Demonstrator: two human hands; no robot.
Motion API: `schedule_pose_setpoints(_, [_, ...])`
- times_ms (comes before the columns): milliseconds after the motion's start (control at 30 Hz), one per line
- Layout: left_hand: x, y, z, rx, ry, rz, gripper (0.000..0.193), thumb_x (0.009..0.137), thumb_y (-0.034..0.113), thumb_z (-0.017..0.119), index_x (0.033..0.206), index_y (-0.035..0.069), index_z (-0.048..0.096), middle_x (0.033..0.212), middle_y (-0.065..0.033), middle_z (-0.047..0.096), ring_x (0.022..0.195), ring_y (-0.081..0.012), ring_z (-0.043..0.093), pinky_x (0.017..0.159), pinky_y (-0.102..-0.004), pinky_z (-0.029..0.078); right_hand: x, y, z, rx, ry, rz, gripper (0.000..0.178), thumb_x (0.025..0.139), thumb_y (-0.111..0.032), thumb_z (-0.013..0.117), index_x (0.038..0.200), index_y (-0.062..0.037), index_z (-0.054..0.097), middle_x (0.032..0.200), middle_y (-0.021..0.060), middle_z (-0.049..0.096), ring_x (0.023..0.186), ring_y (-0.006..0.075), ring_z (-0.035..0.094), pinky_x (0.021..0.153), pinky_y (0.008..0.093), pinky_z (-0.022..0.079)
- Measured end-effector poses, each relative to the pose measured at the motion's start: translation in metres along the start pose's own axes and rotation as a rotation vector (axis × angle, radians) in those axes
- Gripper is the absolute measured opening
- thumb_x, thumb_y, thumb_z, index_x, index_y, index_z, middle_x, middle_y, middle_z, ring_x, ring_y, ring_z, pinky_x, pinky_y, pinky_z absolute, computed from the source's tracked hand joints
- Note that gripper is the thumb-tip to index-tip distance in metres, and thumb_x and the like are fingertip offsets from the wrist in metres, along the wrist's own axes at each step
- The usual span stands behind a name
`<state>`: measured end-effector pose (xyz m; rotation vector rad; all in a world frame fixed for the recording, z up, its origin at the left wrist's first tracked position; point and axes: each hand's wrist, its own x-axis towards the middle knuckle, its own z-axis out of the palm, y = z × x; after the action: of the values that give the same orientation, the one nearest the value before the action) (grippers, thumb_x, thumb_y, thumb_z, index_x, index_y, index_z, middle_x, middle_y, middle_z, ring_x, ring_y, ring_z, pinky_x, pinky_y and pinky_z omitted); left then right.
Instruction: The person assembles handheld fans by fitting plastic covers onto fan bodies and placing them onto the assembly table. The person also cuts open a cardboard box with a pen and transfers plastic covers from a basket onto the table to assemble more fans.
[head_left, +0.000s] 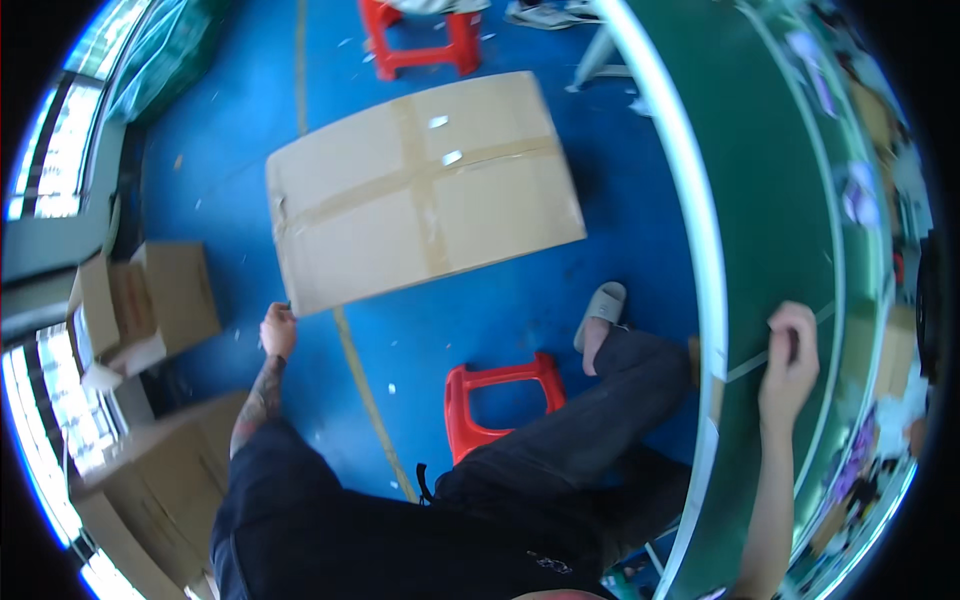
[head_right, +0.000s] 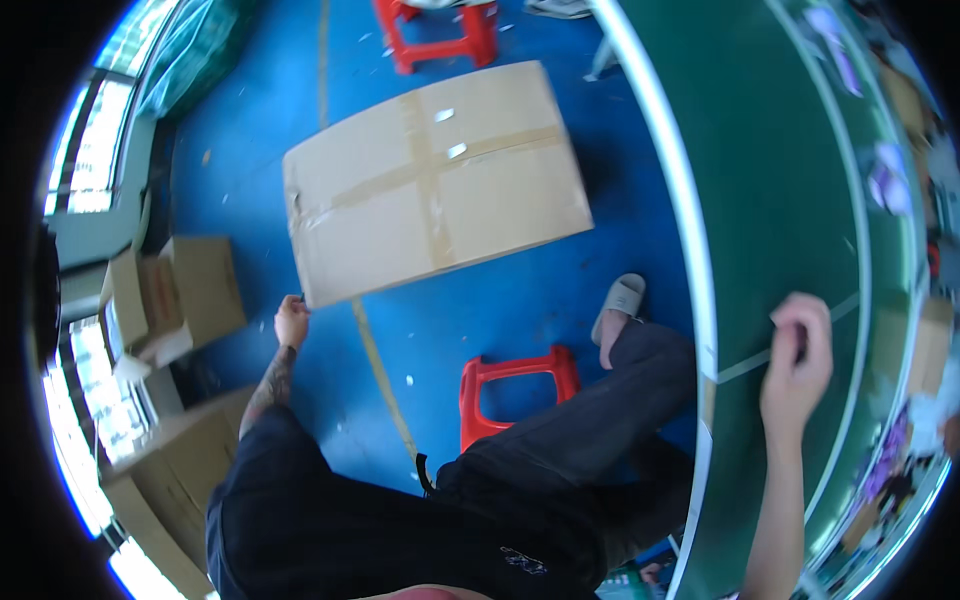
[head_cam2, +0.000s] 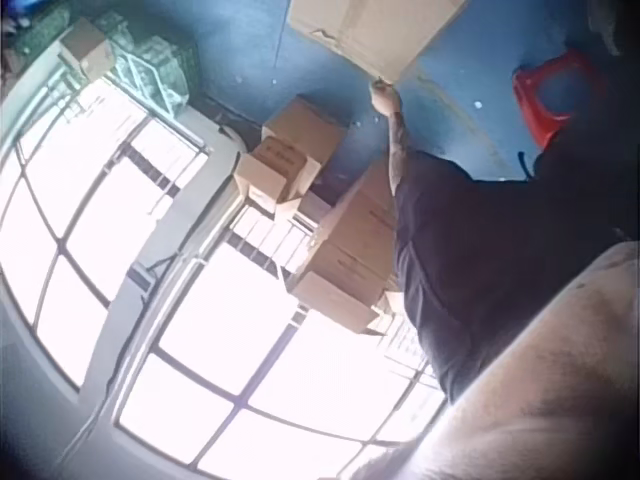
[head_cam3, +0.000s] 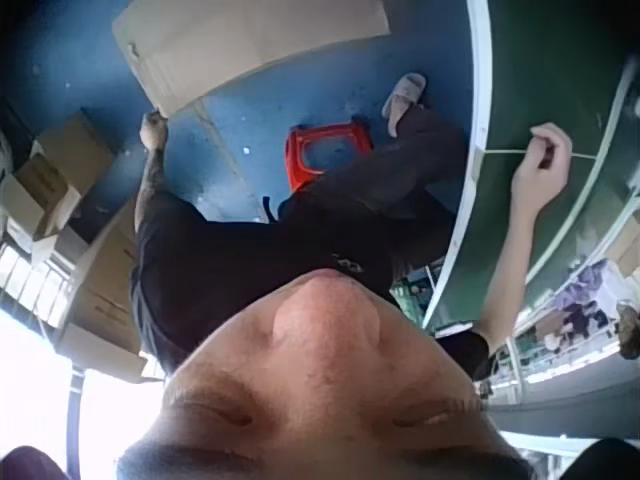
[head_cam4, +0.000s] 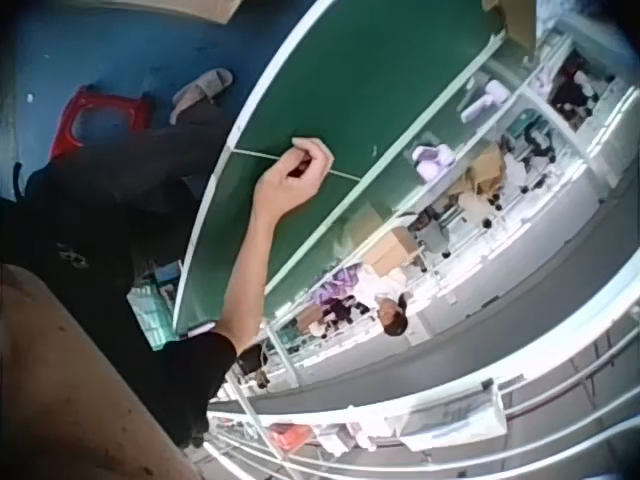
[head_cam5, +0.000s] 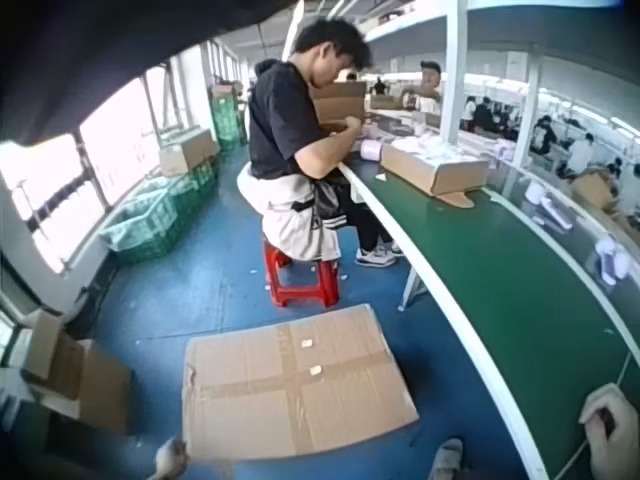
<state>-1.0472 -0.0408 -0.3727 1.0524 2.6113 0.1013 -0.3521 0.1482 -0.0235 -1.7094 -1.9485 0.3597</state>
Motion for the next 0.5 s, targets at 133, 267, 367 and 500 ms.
schedule_pose_setpoints(133, [-0.043, 0.226, -0.092, -0.689, -0.136, 0.396, 0.011, 0.098, 0.012, 0.055, 0.108, 0.008, 0.057, 0.095, -0.0109, 0.075, 0.084, -0.0224, 0.070, 0.080, -0.0351, 0.055, 0.003, -0.014, -0.003, 0.135, -0.004, 0.006, 0.012, 0.094, -0.001, 0.055, 0.102, -0.0040, 0.063, 0.098, 0.0057, 0.063, 0.083, 0.0160, 0.056, 0.077, 0.0263, 0.045])
schedule_pose_setpoints(267, [-0.155, 0.417, -0.179, -1.414, -0.464, 0.771, 0.008, 0.103, 0.009, 0.051, 0.110, 0.006, 0.052, 0.098, -0.0150, 0.074, 0.090, -0.0212, 0.069, 0.086, -0.0324, 0.053, -0.019, -0.029, 0.005, 0.389, -0.030, -0.168, 0.044, 0.094, -0.010, 0.059, 0.137, -0.0046, 0.053, 0.108, 0.0097, 0.069, 0.091, 0.0186, 0.064, 0.081, 0.0301, 0.050])
schedule_pose_setpoints(367, [-0.264, 0.504, -0.209, -1.565, -0.758, 1.018, 0.007, 0.106, 0.011, 0.048, 0.111, 0.007, 0.048, 0.102, -0.0188, 0.072, 0.095, -0.0231, 0.069, 0.090, -0.0323, 0.052, -0.047, -0.059, -0.030, 0.662, -0.113, 0.039, 0.043, 0.099, -0.014, 0.057, 0.140, -0.0039, 0.050, 0.108, 0.0112, 0.070, 0.086, 0.0178, 0.066, 0.077, 0.0294, 0.052])
schedule_pose_setpoints(500, [-0.370, 0.562, -0.221, -1.601, -1.049, 1.225, 0.008, 0.107, 0.013, 0.048, 0.112, 0.006, 0.049, 0.105, -0.0195, 0.071, 0.097, -0.0229, 0.069, 0.090, -0.0315, 0.051, -0.100, -0.049, -0.112, 0.570, 0.166, 0.091, 0.028, 0.100, -0.006, 0.055, 0.127, -0.0030, 0.062, 0.095, 0.0089, 0.072, 0.077, 0.0149, 0.065, 0.071, 0.0262, 0.053])
